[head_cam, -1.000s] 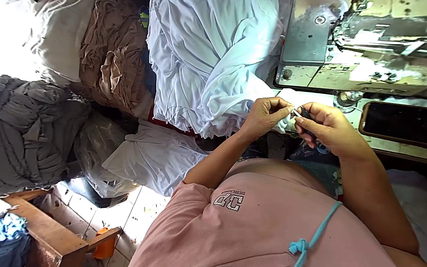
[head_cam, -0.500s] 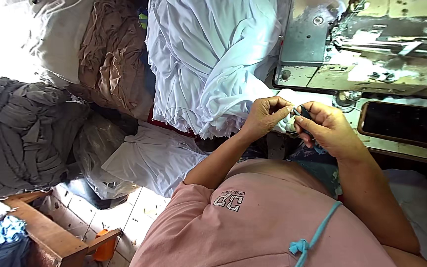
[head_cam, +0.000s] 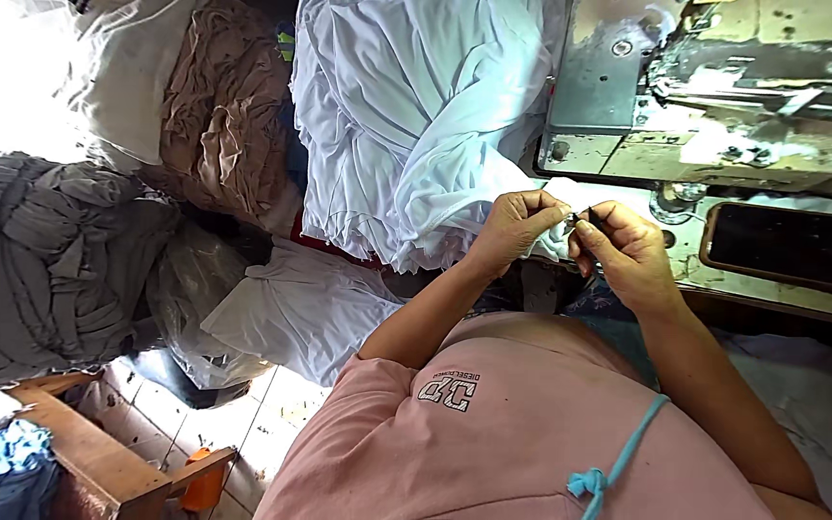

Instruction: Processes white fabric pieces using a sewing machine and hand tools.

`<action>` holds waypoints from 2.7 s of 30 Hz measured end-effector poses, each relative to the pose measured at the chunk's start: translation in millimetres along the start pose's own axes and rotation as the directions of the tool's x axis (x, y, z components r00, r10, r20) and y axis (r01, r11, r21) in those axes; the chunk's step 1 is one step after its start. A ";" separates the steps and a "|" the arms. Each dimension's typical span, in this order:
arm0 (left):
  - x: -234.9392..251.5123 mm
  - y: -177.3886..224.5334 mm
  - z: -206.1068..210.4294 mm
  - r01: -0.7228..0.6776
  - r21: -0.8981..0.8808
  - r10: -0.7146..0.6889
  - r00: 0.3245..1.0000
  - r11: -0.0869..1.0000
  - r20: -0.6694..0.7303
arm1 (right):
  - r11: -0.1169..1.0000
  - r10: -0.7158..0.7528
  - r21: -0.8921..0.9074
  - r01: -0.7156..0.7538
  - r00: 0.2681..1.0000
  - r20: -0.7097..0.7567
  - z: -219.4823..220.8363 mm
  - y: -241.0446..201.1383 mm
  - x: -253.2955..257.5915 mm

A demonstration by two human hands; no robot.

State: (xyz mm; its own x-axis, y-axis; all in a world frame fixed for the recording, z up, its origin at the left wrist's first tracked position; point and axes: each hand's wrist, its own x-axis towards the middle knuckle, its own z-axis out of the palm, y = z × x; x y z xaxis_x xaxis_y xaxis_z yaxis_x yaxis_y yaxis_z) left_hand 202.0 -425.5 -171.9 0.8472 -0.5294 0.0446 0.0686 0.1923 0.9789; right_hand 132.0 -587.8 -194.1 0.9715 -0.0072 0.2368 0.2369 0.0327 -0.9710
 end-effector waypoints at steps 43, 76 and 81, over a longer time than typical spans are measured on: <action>-3.2 -2.8 0.0 -0.074 0.080 0.070 0.996 0.994 0.055 | 0.982 0.166 -0.105 -0.159 0.984 0.062 -10.0 -25.7 -4.7; -1.1 -4.7 0.9 -0.010 0.039 0.009 1.000 0.999 0.029 | 0.958 -0.004 -0.285 0.007 1.000 0.013 -3.2 -14.5 -5.2; -1.9 -4.5 0.4 -0.008 0.023 0.007 1.000 1.000 0.028 | 0.959 -0.046 -0.278 0.044 0.999 -0.002 -2.2 -10.9 -5.8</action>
State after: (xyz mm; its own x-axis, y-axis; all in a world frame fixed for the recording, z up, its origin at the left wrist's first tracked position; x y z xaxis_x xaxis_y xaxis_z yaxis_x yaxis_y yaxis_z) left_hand 199.8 -425.7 -176.3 0.8325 -0.5511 0.0575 0.0494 0.1772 0.9829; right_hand 123.8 -590.3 -184.9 0.9595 -0.0106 0.2816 0.2704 -0.2471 -0.9305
